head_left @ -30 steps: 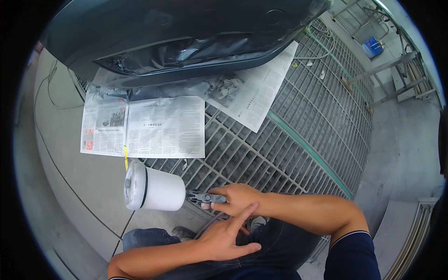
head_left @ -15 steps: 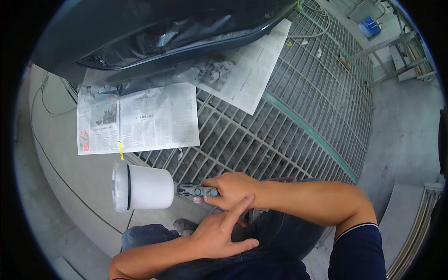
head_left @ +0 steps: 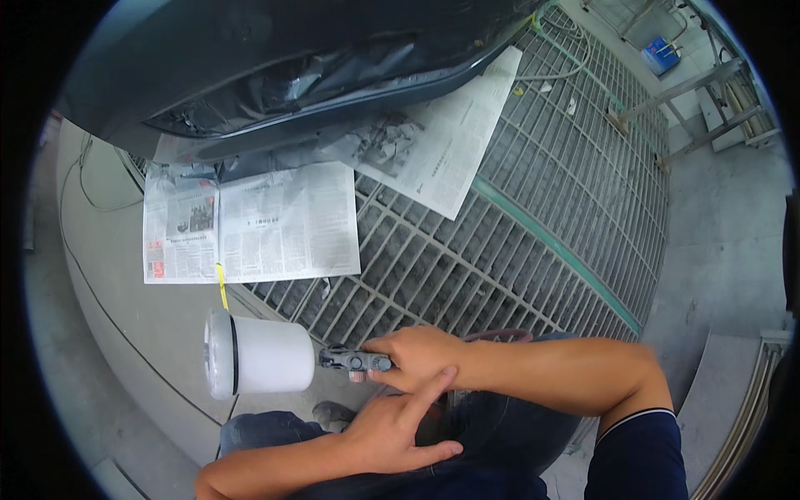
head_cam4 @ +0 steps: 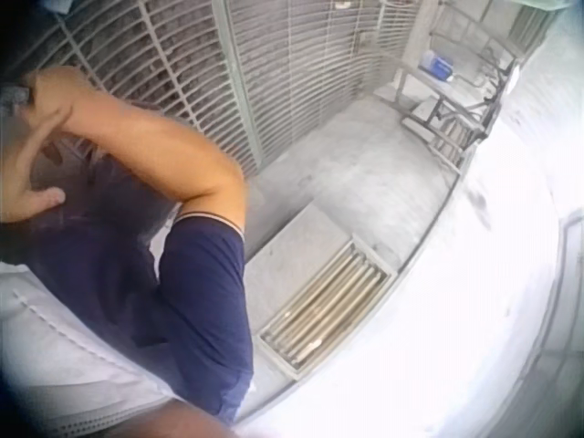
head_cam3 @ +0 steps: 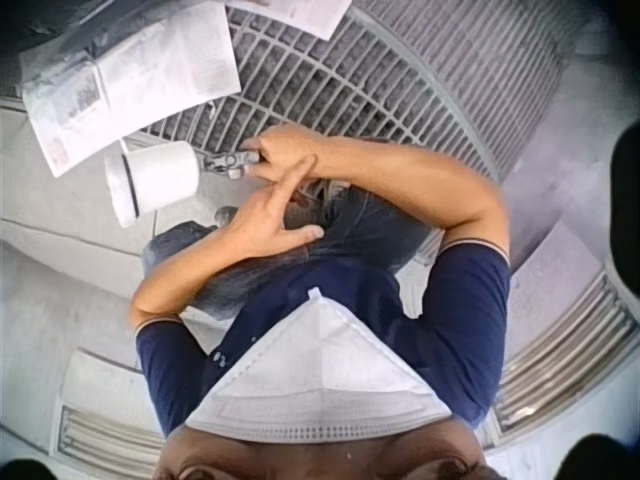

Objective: The person uses a spray gun to apply white paint to a car bumper and a separate white car part. The person first sprays the lower section of a dark-colored car bumper, then moves to a white car part resting on a metal rack to spray its surface.

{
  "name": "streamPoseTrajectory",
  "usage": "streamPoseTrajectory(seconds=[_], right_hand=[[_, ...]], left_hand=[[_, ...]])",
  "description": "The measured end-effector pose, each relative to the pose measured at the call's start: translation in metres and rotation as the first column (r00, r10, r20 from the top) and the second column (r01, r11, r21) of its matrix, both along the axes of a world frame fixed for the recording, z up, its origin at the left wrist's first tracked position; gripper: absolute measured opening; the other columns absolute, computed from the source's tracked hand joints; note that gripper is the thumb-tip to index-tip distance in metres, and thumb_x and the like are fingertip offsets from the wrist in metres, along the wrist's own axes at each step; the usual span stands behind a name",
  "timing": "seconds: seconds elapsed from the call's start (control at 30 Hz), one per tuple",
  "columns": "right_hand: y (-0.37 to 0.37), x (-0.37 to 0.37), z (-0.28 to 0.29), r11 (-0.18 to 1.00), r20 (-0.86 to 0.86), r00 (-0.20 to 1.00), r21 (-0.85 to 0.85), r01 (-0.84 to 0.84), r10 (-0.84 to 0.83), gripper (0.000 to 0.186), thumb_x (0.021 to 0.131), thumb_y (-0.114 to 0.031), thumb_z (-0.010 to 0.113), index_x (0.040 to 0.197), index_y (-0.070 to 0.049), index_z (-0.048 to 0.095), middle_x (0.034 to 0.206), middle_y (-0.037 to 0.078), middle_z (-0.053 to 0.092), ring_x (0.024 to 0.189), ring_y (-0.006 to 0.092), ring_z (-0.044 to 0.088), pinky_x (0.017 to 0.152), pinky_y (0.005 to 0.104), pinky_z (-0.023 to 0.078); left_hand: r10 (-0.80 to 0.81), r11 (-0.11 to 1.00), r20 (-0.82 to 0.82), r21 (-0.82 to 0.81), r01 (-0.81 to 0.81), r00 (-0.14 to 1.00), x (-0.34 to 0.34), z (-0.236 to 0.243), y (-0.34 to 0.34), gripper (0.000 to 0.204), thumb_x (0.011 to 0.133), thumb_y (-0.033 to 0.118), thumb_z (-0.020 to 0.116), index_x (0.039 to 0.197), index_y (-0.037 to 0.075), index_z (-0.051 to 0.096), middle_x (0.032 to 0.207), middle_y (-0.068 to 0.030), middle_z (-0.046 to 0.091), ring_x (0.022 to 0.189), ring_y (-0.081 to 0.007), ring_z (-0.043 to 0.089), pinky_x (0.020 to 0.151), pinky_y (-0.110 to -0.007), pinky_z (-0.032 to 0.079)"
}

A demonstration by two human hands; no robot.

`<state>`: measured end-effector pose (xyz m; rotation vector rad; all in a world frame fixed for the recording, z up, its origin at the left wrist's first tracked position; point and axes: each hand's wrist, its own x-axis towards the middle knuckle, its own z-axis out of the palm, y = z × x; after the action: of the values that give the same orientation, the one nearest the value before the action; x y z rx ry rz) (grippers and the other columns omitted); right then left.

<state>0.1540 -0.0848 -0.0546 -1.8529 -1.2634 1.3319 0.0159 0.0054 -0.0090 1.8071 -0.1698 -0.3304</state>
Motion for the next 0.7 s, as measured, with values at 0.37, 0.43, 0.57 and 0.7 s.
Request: streamPoseTrajectory(seconds=[0.37, 0.43, 0.57, 0.7], right_hand=[[0.005, 0.006, 0.006, 0.998, -0.046, 0.998, -0.056, -0.037, 0.034, 0.050, 0.091, -0.049, 0.055, 0.109, -0.004, 0.067, 0.078, 0.021, 0.067, 0.078, 0.0381, 0.067, 0.071, 0.0467, 0.052], [0.006, 0.004, 0.002, 0.996, -0.036, 0.998, -0.066, -0.056, 0.053, 0.049, 0.091, -0.046, 0.055, 0.114, -0.004, 0.065, 0.081, 0.023, 0.067, 0.078, 0.0388, 0.066, 0.071, 0.0462, 0.052], [0.008, 0.006, 0.008, 0.997, -0.037, 0.997, -0.040, -0.073, 0.071, 0.044, 0.090, -0.036, 0.057, 0.120, -0.005, 0.063, 0.082, 0.024, 0.067, 0.075, 0.0399, 0.066, 0.068, 0.0455, 0.052], [0.008, 0.009, 0.012, 0.998, -0.015, 0.998, -0.024, -0.065, 0.064, 0.048, 0.090, -0.040, 0.057, 0.122, -0.004, 0.063, 0.080, 0.025, 0.067, 0.074, 0.0398, 0.067, 0.067, 0.0450, 0.053]], left_hand=[[0.022, 0.999, 0.028, 0.032, -0.023, 0.999, 0.000, -0.002, 0.000, 0.103, 0.080, 0.042, 0.077, 0.152, 0.000, 0.015, 0.096, -0.0189, 0.069, 0.058, -0.0289, 0.064, 0.058, -0.038, 0.052], [0.023, 0.999, 0.021, 0.029, -0.023, 1.000, -0.002, -0.002, -0.001, 0.098, 0.086, 0.045, 0.069, 0.154, 0.004, 0.010, 0.082, -0.0189, 0.068, 0.069, -0.0390, 0.065, 0.063, -0.045, 0.053], [0.035, 0.999, 0.028, 0.035, -0.036, 0.999, -0.004, -0.003, 0.001, 0.097, 0.086, 0.042, 0.069, 0.154, 0.006, 0.011, 0.094, -0.0218, 0.066, 0.081, -0.0407, 0.064, 0.074, -0.046, 0.051], [0.068, 0.996, 0.038, -0.057, -0.066, 0.997, 0.000, 0.000, 0.003, 0.098, 0.080, 0.035, 0.075, 0.154, 0.006, 0.018, 0.122, -0.0296, 0.058, 0.108, -0.0456, 0.059, 0.092, -0.048, 0.047]])
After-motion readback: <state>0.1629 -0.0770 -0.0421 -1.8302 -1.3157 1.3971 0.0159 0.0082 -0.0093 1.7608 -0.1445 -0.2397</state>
